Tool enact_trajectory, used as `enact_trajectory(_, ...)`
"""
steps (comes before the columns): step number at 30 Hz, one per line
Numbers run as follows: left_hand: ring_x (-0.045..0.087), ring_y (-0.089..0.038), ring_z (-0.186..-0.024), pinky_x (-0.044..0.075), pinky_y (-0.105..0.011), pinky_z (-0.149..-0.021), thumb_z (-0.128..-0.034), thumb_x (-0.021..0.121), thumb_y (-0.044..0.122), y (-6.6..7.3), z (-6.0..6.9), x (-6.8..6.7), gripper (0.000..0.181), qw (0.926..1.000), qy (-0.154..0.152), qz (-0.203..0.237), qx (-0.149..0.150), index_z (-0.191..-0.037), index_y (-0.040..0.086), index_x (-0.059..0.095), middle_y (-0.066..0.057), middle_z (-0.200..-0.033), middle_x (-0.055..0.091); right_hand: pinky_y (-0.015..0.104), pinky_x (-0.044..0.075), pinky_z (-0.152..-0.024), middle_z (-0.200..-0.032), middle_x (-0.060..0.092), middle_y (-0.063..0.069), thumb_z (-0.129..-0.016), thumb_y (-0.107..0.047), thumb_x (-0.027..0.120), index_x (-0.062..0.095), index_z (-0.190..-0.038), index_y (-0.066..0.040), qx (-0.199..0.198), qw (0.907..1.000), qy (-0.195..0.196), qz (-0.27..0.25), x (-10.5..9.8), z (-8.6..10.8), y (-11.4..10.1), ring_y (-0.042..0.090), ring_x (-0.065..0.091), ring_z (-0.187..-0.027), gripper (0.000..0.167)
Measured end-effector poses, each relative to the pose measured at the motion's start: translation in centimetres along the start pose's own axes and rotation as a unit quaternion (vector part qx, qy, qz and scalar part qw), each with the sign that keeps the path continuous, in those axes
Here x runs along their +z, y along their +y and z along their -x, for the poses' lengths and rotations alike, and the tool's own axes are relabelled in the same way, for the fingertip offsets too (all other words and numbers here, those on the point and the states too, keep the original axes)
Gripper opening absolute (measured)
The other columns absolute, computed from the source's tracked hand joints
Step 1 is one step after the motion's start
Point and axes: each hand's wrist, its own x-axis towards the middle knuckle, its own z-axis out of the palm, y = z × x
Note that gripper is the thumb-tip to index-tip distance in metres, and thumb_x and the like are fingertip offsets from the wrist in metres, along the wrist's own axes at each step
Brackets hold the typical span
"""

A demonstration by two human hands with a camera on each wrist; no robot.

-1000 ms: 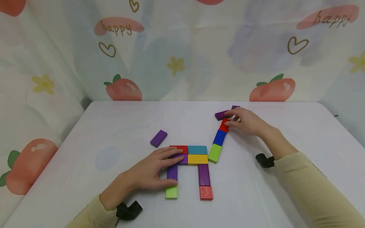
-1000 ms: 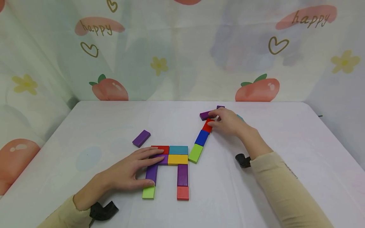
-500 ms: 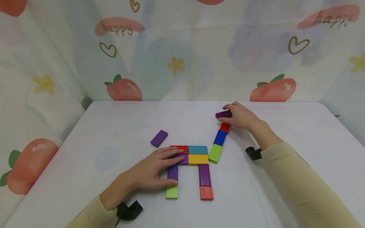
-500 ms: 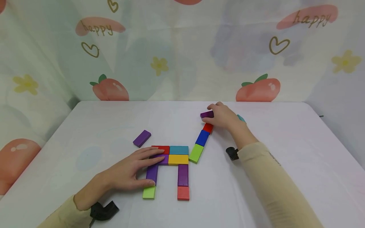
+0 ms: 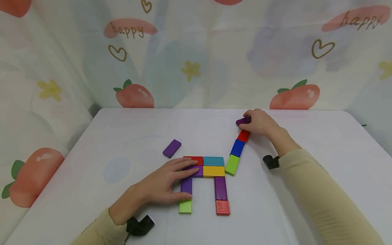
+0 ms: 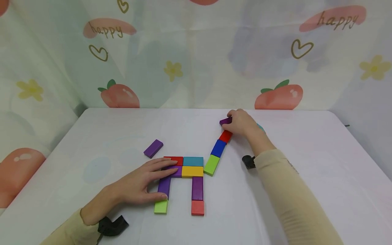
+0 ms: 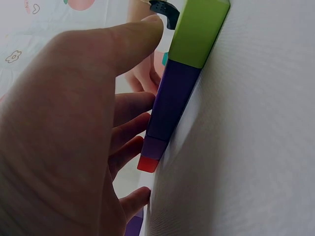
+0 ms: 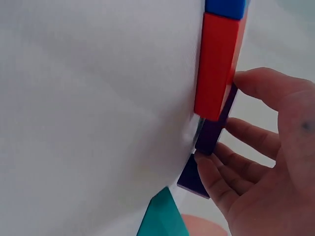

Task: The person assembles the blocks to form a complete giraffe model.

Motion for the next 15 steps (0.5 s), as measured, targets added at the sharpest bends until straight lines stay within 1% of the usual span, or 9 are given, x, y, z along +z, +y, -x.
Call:
enact_trajectory(3, 0.018, -0.015, -0.150, 0.024, -0.050, -0.119, -0.0900, 0.062, 0.061, 0.0, 0.0, 0.0, 0.075, 1.0000, -0.001, 0.000, -0.002, -0.155, 0.027, 0.044, 0.009, -0.162, 0.031, 0.059, 0.048, -0.095, -0.132, 0.051, 0.032, -0.096, -0.025, 0.065, 0.050, -0.139, 0.008, -0.002, 0.9998, 0.002, -0.019, -0.5, 0.2, 0.9, 0.047, 0.047, -0.117, 0.056)
enact_trajectory(7, 0.019, -0.015, -0.150, 0.024, -0.049, -0.119, -0.0903, 0.062, 0.060, -0.1, 0.0, 0.0, 0.075, 1.0000, 0.000, -0.002, -0.001, -0.155, 0.027, 0.043, 0.009, -0.162, 0.031, 0.059, 0.048, -0.095, -0.134, 0.050, 0.031, -0.096, -0.024, 0.065, 0.049, -0.141, 0.007, -0.006, 0.9996, -0.007, -0.028, -1.0, 0.6, 2.1, 0.047, 0.047, -0.118, 0.057)
enact_trajectory(12, 0.019, -0.016, -0.150, 0.023, -0.049, -0.119, -0.0904, 0.063, 0.059, -0.1, 0.0, 0.0, 0.075, 1.0000, 0.000, 0.000, 0.000, -0.155, 0.026, 0.044, 0.009, -0.162, 0.031, 0.061, 0.042, -0.103, -0.138, 0.048, 0.031, -0.096, -0.019, 0.066, 0.048, -0.142, 0.006, -0.019, 0.9991, -0.020, -0.031, -1.2, 1.0, 2.8, 0.047, 0.044, -0.125, 0.055)
enact_trajectory(15, 0.018, -0.015, -0.150, 0.024, -0.049, -0.119, -0.0906, 0.063, 0.058, -0.1, 0.0, 0.0, 0.075, 1.0000, 0.001, 0.003, 0.002, -0.155, 0.026, 0.044, 0.009, -0.162, 0.031, 0.061, 0.044, -0.101, -0.141, 0.046, 0.031, -0.098, -0.018, 0.064, 0.047, -0.144, 0.003, -0.022, 0.9987, -0.028, -0.036, -1.3, 1.2, 3.1, 0.047, 0.043, -0.126, 0.054)
